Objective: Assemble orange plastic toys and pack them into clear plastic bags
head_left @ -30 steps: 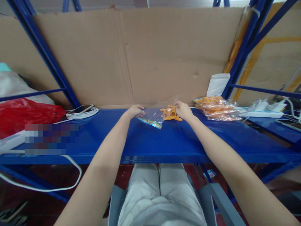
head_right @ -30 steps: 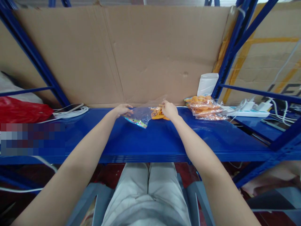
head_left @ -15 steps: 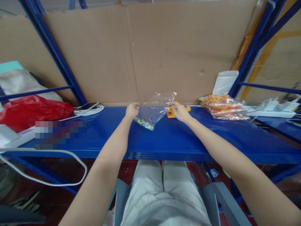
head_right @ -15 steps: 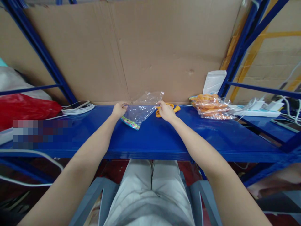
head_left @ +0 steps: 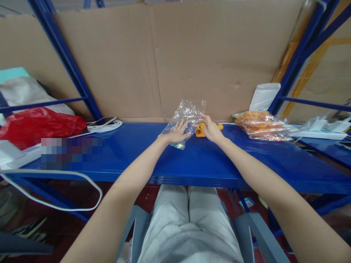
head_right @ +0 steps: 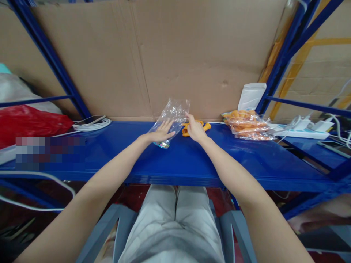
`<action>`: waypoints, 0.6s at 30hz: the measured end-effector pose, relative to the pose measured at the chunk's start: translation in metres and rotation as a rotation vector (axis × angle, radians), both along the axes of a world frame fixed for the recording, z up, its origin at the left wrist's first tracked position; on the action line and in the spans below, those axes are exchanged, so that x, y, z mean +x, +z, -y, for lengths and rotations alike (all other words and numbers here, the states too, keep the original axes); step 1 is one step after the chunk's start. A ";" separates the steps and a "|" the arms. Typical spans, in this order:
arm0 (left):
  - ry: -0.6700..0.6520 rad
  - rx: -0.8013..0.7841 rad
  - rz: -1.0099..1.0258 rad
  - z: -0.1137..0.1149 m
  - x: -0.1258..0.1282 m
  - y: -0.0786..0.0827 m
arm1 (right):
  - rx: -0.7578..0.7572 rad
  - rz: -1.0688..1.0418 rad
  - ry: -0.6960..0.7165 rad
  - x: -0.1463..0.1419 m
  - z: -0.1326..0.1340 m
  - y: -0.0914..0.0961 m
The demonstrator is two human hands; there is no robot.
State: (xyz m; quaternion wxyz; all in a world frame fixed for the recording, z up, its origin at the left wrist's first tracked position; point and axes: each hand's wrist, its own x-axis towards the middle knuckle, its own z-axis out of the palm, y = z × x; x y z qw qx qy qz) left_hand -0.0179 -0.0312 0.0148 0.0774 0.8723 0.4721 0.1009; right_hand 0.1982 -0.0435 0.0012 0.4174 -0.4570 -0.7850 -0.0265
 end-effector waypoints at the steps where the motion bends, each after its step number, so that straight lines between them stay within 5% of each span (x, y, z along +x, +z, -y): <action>1: 0.022 -0.041 -0.051 0.005 0.006 -0.002 | 0.006 0.011 0.010 -0.001 0.002 0.001; 6: 0.102 -0.147 -0.196 0.012 0.019 -0.012 | 0.014 0.111 0.056 -0.007 0.012 0.005; 18: 0.396 -0.129 -0.123 0.001 0.008 -0.014 | 0.008 0.276 0.078 -0.009 0.007 0.002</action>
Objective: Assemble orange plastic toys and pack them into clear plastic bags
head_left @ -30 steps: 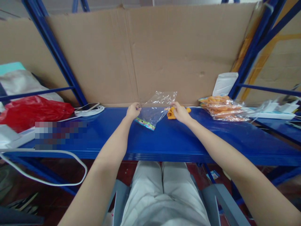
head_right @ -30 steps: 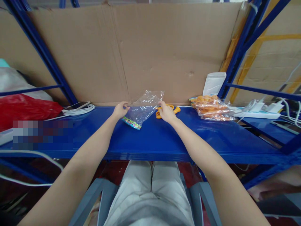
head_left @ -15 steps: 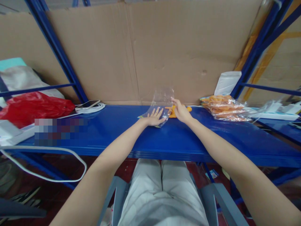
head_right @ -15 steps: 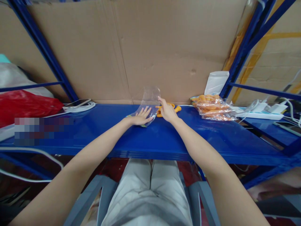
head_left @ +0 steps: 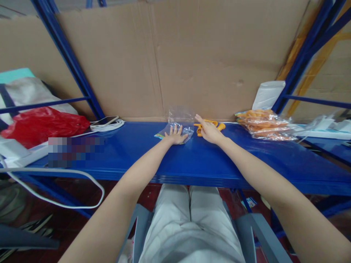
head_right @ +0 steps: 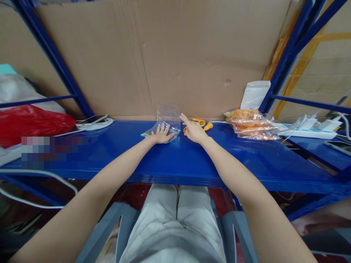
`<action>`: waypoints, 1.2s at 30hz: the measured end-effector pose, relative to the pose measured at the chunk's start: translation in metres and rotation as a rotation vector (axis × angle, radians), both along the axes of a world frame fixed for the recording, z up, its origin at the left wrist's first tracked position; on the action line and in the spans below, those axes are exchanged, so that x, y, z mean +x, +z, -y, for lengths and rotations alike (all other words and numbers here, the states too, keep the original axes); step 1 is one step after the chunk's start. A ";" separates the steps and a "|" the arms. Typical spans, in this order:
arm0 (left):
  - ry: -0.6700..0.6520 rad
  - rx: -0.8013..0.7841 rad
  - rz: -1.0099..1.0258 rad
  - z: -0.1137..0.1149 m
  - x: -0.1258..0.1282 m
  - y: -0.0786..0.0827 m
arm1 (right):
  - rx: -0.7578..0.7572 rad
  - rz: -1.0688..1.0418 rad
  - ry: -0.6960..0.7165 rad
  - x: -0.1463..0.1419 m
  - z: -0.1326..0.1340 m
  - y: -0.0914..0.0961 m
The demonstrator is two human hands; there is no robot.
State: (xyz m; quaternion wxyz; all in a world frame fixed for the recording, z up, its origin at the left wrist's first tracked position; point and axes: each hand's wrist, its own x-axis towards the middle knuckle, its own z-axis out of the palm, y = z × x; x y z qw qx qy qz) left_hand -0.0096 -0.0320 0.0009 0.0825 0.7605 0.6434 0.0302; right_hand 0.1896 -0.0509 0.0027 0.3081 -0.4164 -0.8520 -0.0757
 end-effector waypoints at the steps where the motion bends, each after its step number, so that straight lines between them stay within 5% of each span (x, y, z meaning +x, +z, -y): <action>1: 0.039 0.006 0.006 -0.003 -0.004 0.000 | -0.010 0.007 -0.006 0.001 -0.001 -0.001; 12: 0.395 0.072 0.046 -0.042 -0.073 0.009 | -0.059 0.016 0.015 0.005 -0.007 -0.006; 22: 0.343 0.331 -0.153 -0.043 -0.084 0.022 | -0.044 -0.018 0.034 0.007 -0.008 -0.005; 29: 0.312 0.134 -0.204 -0.050 -0.073 0.035 | -0.063 -0.025 0.012 0.006 -0.005 -0.003; 36: 0.438 0.112 -0.172 -0.051 -0.117 0.028 | -0.046 -0.027 0.017 0.008 -0.008 -0.004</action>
